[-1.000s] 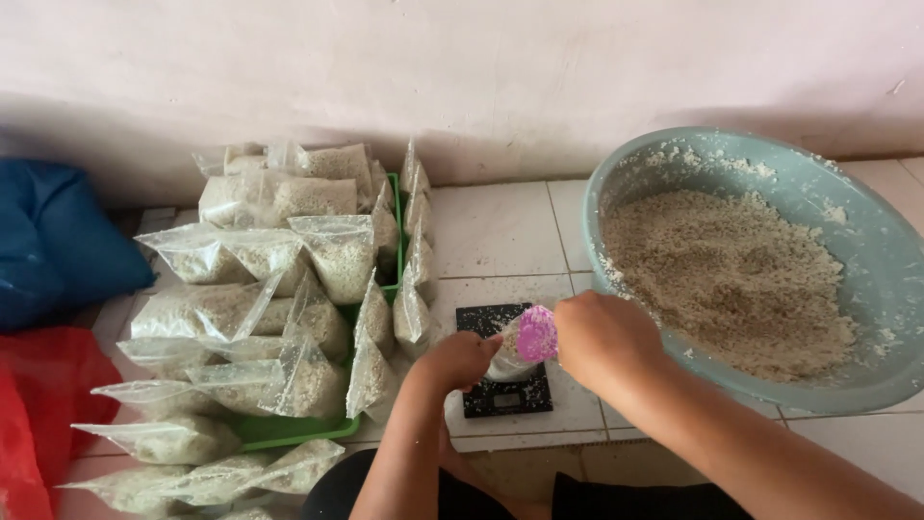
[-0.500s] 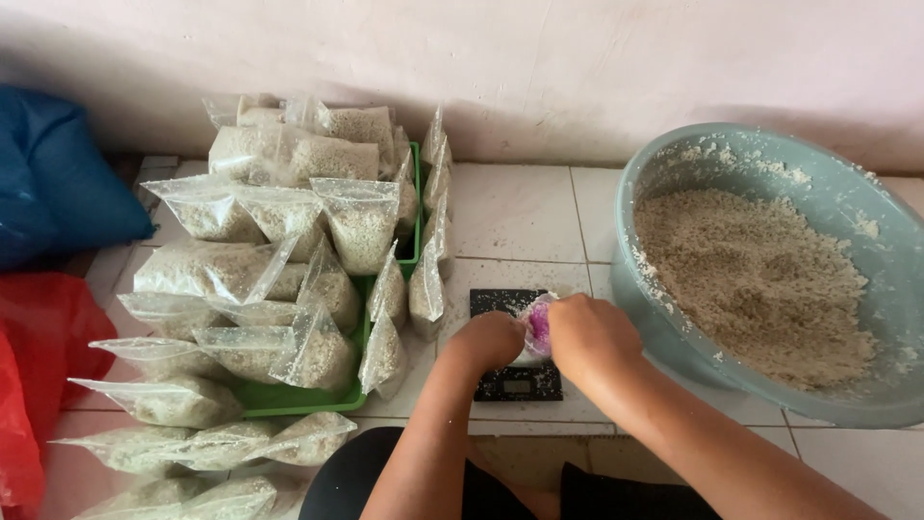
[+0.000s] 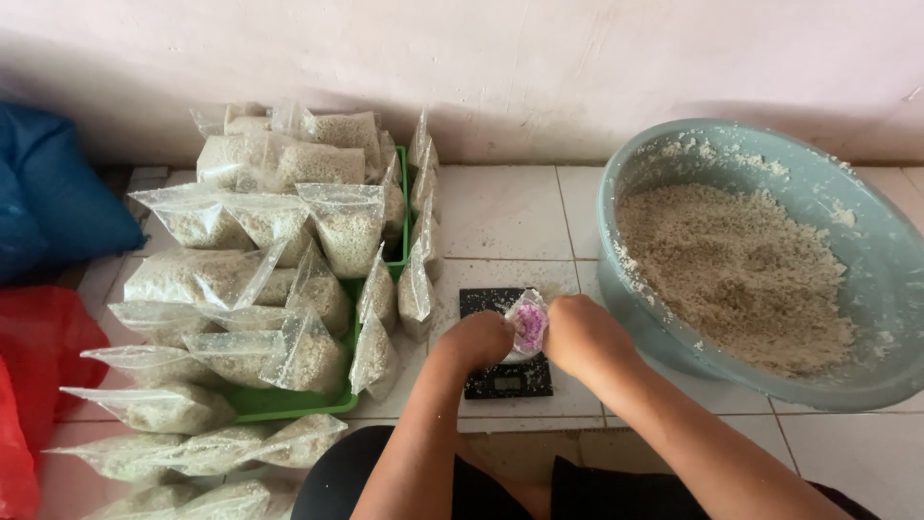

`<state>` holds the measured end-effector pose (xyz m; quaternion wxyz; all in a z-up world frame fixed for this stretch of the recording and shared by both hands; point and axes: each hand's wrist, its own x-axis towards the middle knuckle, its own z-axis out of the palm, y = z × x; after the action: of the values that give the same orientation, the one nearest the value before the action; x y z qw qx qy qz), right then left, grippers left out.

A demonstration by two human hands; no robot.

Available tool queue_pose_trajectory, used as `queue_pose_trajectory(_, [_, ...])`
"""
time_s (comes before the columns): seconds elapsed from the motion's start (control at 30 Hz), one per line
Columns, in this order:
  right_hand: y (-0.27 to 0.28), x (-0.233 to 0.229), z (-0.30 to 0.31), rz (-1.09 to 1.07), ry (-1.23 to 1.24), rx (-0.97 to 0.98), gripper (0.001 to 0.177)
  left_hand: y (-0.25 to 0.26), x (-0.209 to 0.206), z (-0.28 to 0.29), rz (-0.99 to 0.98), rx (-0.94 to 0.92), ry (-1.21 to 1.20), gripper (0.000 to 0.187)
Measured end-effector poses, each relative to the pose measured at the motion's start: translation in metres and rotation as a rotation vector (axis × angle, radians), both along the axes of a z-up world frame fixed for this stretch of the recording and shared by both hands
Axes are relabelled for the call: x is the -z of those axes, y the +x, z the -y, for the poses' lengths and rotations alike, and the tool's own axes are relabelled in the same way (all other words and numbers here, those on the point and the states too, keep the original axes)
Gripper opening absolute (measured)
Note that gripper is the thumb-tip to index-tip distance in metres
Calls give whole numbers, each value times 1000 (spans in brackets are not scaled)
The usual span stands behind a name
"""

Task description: Scooping granular food material from a large basin into small plastic bags and weighing them on a digital scale.

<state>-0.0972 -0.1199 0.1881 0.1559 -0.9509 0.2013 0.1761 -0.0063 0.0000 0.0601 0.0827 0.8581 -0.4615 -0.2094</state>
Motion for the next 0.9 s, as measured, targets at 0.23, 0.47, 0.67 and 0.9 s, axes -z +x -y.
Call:
queue_pose_trajectory(0.23, [-10, -26, 4, -34, -48, -2, 37, 2, 0, 2, 80, 88, 24, 44])
queue_pose_trajectory(0.47, [-20, -36, 15, 18, -44, 12, 37, 5, -6, -9, -508, -465, -139, 59])
queue_pose_trajectory(0.67, [-34, -32, 35, 76, -38, 59, 32, -2, -30, -13, -591, -534, -182, 65])
queue_pose_trajectory(0.9, [-57, -29, 46, 266, -39, 127, 22, -7, -54, -16, -539, -637, -285, 73])
